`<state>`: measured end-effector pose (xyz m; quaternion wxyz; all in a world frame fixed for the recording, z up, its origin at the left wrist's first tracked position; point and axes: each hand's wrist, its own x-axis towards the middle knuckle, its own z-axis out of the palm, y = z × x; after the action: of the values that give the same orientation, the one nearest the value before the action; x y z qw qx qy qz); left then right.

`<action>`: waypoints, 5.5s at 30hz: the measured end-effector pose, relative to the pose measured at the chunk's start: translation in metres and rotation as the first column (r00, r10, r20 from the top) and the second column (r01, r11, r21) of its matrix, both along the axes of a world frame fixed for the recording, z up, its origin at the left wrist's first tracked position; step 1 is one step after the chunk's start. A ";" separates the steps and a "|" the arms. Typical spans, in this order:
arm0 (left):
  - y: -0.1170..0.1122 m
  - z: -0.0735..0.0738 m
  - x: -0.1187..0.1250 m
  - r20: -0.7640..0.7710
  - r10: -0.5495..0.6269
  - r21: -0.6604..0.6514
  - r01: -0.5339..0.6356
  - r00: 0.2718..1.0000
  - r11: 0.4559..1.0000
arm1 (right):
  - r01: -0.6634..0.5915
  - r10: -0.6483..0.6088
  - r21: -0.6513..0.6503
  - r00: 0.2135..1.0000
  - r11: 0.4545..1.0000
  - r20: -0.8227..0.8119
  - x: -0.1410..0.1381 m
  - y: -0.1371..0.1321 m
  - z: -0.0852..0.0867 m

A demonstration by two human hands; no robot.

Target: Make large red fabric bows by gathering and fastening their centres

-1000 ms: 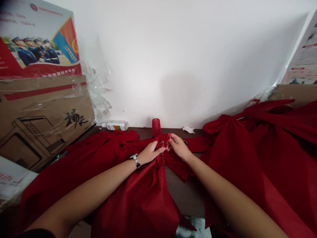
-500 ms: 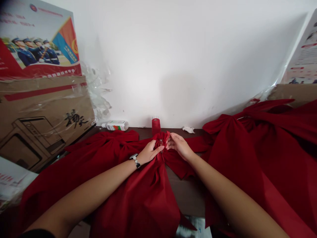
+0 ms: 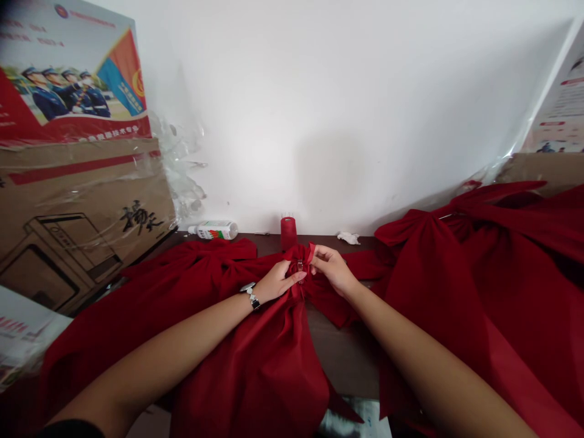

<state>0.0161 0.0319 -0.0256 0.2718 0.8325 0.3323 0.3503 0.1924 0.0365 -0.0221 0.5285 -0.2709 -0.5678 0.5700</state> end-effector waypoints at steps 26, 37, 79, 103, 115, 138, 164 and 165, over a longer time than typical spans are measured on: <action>0.000 0.000 0.001 0.017 0.012 0.002 -0.012 1.000 1.000 | 0.108 -0.142 -0.106 0.908 0.988 -0.394 0.054 0.018 0.039; 0.004 -0.004 0.000 0.010 0.118 -0.040 -0.117 0.993 0.992 | 0.058 -0.574 0.615 0.436 0.787 0.693 0.068 0.026 0.029; -0.006 -0.002 0.011 -0.258 0.480 0.232 -0.428 0.839 0.873 | -0.281 -0.708 0.799 0.370 0.531 0.601 0.009 -0.019 0.032; -0.007 -0.002 0.010 -0.201 0.414 0.217 -0.372 0.888 0.903 | -0.038 -0.025 0.237 0.966 0.971 0.257 0.011 -0.023 0.045; -0.004 -0.003 0.006 -0.045 0.283 0.072 -0.280 0.958 0.957 | 0.142 -0.425 0.555 0.800 0.819 0.422 0.023 -0.010 0.036; -0.005 0.004 0.000 0.176 -0.062 -0.065 0.074 0.982 0.995 | 0.133 -0.745 0.736 0.209 0.664 0.634 0.088 0.044 0.018; -0.004 -0.004 0.010 -0.094 0.345 0.148 -0.330 0.934 0.932 | -0.272 -0.723 0.810 0.365 0.520 0.586 0.005 -0.023 0.035; -0.004 -0.004 0.010 -0.104 0.355 0.154 -0.338 0.929 0.929 | -0.282 -0.729 0.810 0.354 0.514 0.586 0.004 -0.024 0.035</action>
<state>0.0262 0.0284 -0.0300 0.1269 0.7979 0.4671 0.3591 0.1966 0.0125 0.0126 0.2697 -0.3416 -0.8934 -0.1114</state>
